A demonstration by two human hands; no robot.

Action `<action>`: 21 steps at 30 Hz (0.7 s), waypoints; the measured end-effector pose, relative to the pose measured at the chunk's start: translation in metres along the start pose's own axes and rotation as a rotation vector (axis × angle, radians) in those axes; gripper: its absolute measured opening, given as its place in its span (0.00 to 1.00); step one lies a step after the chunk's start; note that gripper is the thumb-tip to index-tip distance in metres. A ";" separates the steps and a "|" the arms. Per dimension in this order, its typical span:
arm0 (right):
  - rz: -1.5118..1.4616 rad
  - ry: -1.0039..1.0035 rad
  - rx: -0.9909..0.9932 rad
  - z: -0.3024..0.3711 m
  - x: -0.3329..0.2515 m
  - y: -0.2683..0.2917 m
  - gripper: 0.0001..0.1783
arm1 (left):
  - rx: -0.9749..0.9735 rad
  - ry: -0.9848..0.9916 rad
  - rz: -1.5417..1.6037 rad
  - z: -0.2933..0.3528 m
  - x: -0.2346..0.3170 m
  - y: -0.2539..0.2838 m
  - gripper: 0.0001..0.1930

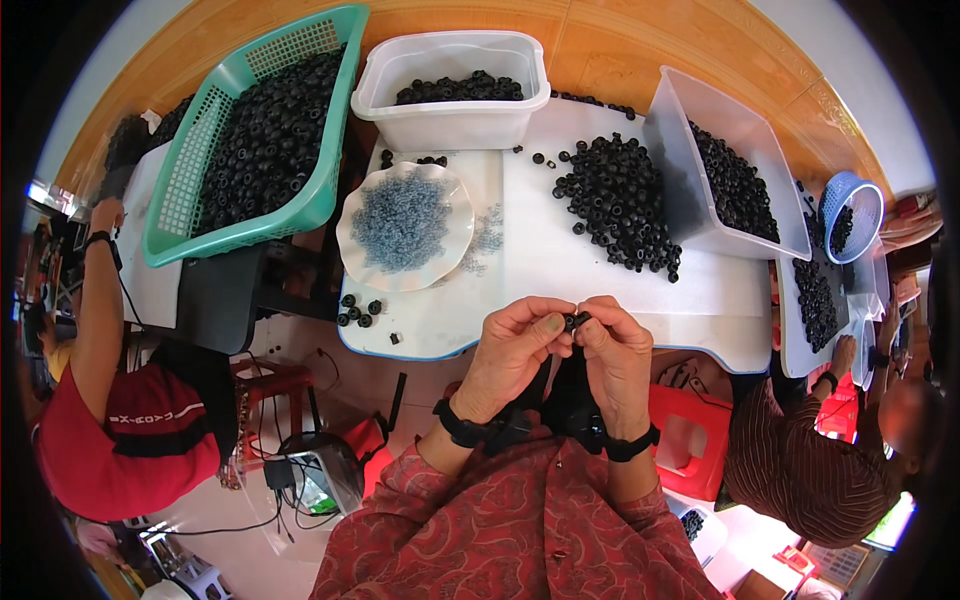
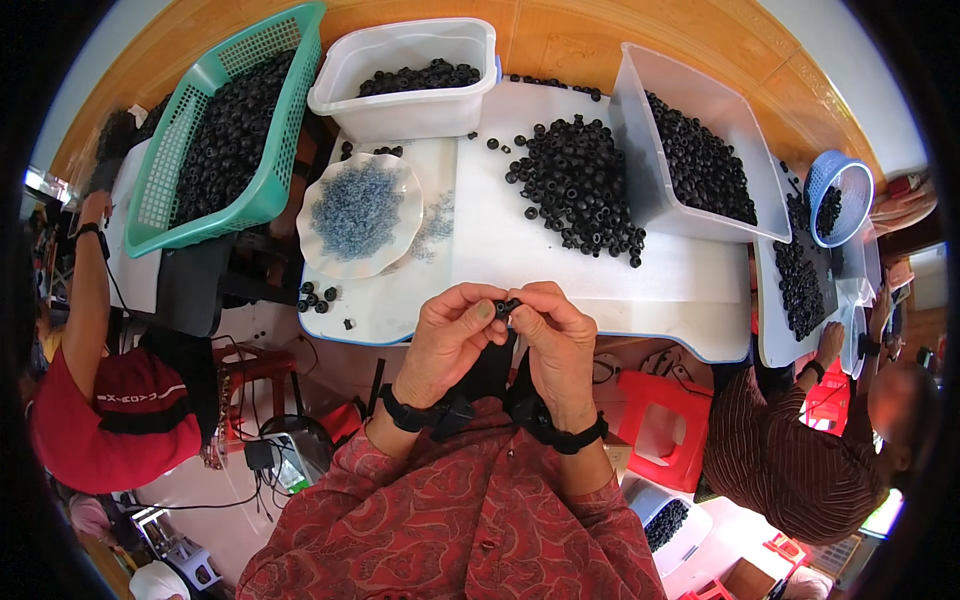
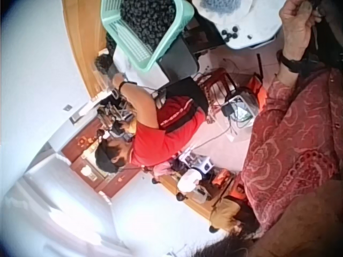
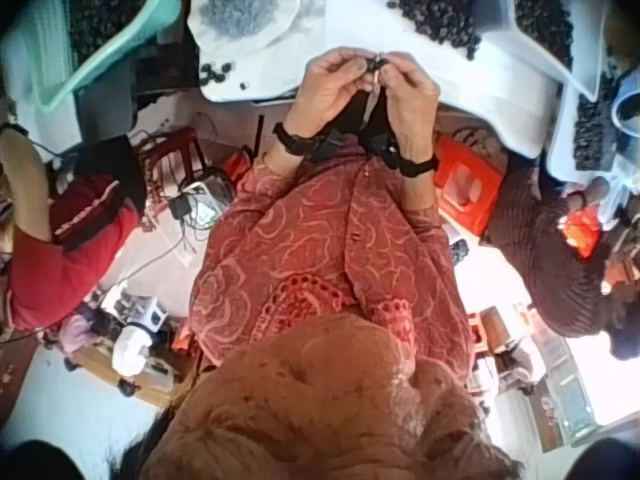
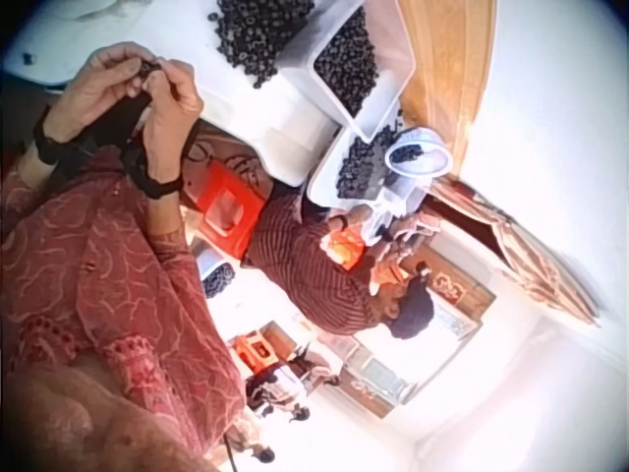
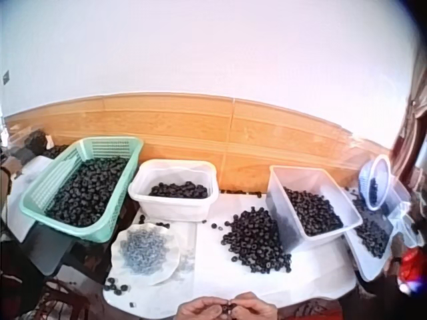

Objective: Sorting and inspecting black rubber gaskets on a production table.

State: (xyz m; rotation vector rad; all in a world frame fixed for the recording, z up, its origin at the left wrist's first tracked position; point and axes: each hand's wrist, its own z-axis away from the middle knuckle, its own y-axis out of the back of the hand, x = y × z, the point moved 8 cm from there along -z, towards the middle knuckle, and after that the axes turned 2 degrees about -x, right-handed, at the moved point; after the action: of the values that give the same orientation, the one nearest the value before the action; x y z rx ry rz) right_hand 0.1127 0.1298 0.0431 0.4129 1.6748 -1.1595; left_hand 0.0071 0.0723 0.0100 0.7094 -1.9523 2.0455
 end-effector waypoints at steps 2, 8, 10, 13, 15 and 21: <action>0.008 0.003 0.004 0.000 -0.001 -0.001 0.09 | 0.003 -0.002 -0.006 0.000 0.000 0.000 0.11; 0.044 0.016 0.003 0.001 -0.002 -0.001 0.10 | 0.003 -0.002 -0.016 0.001 -0.001 0.001 0.11; 0.049 0.013 0.006 0.002 -0.001 -0.001 0.10 | 0.000 -0.001 -0.020 0.001 -0.001 0.000 0.11; 0.069 0.028 0.009 0.002 -0.002 0.000 0.11 | 0.007 -0.003 -0.039 0.001 -0.001 0.000 0.11; 0.075 0.025 0.011 0.002 -0.002 -0.001 0.11 | 0.014 -0.002 -0.049 0.001 -0.002 0.001 0.11; 0.101 0.024 0.016 0.003 -0.002 0.002 0.11 | 0.022 -0.011 -0.060 0.002 -0.001 -0.001 0.11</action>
State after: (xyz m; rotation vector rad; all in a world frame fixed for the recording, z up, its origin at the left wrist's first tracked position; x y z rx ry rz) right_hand 0.1165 0.1284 0.0441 0.5175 1.6476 -1.0980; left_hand 0.0087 0.0704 0.0103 0.7760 -1.8938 2.0345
